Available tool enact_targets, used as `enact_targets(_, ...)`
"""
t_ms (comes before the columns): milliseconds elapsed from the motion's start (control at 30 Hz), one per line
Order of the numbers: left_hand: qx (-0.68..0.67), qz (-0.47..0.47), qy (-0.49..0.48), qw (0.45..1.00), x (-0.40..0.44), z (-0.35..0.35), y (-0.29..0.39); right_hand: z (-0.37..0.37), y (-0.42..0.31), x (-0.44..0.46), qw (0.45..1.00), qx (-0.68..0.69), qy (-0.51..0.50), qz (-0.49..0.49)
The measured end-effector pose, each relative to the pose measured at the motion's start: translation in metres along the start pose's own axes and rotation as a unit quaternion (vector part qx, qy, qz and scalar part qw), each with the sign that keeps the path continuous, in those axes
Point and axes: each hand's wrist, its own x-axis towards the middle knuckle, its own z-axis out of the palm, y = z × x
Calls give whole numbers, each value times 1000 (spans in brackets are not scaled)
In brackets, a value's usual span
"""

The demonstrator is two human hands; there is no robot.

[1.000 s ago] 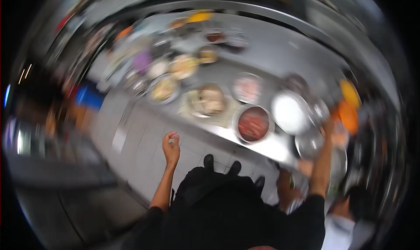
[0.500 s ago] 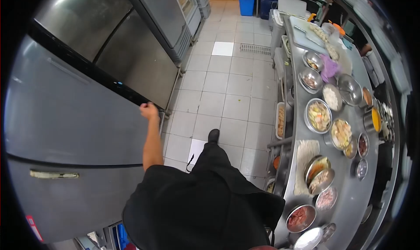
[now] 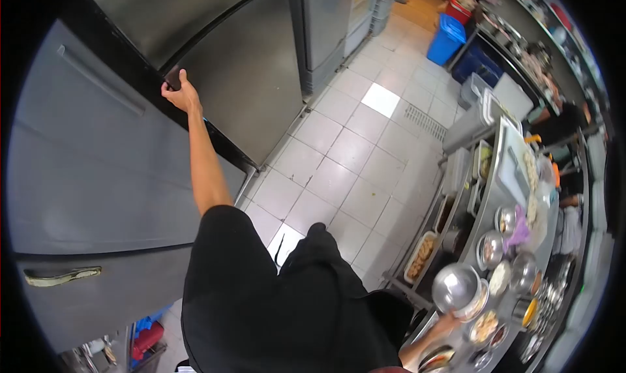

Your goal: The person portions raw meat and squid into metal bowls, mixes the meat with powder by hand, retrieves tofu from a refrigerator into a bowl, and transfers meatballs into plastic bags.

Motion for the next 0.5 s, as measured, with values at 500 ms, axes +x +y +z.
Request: enact_targets(500, 55, 326, -219, 918, -239, -17, 133, 330, -344, -174, 550, 191, -750, -313)
